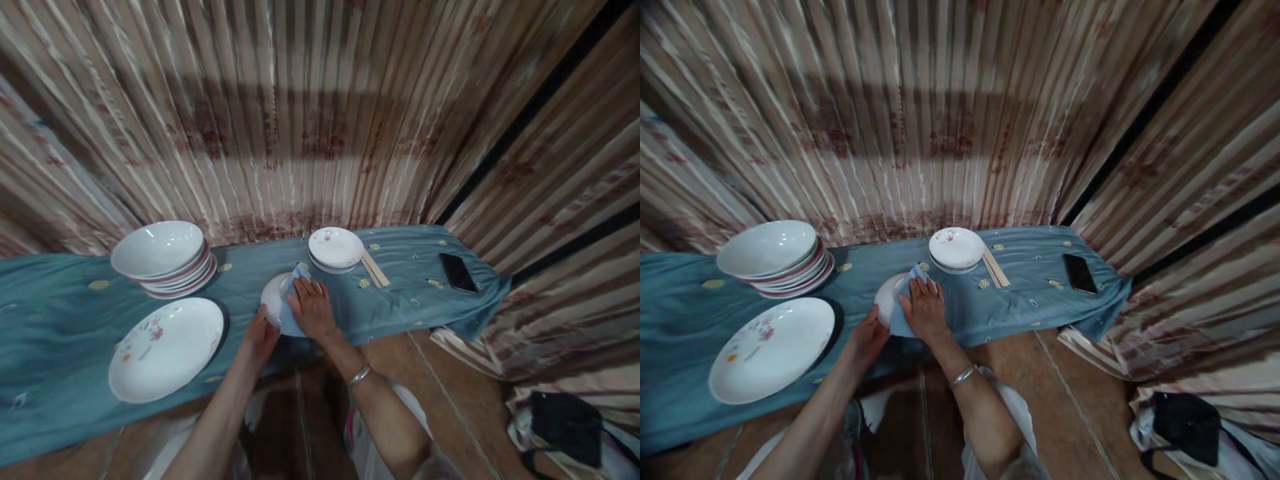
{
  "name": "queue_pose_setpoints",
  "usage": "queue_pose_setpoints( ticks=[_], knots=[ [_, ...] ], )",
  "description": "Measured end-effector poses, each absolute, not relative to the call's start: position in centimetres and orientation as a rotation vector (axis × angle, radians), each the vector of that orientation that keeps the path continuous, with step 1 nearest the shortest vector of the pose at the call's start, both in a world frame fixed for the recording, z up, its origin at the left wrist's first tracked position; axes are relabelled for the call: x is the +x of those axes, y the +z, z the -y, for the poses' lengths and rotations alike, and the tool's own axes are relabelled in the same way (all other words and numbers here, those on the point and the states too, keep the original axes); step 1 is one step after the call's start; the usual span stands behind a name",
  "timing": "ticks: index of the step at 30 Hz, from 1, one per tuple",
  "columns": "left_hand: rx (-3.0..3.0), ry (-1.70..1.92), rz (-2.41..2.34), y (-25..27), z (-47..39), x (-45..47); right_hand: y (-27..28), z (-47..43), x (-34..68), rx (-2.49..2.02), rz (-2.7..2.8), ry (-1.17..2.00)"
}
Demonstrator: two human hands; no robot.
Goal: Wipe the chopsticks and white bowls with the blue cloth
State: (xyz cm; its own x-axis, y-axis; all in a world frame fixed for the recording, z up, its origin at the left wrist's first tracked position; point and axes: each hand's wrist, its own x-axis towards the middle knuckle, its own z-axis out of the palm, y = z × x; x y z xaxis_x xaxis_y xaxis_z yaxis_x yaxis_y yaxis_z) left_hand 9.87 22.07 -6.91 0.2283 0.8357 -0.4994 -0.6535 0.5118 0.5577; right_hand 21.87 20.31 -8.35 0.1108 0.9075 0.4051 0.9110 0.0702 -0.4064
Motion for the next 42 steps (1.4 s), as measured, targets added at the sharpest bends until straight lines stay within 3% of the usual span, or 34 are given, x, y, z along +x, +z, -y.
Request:
queue_pose_setpoints(
  ticks=[20,31,42],
  knots=[
    [0.293,1.118,-0.738,-8.3,-21.7,9.8,-11.3,-14.9,21.6,-1.608,1.953,-0.121],
    [0.549,1.111,-0.713,-5.9,-20.4,8.9,-6.8,-15.7,21.1,-1.508,2.029,-0.163],
    [0.704,1.036,-0.645,-5.5,-19.7,9.9,-5.6,-18.6,23.3,-1.548,1.722,-0.135]
  ],
)
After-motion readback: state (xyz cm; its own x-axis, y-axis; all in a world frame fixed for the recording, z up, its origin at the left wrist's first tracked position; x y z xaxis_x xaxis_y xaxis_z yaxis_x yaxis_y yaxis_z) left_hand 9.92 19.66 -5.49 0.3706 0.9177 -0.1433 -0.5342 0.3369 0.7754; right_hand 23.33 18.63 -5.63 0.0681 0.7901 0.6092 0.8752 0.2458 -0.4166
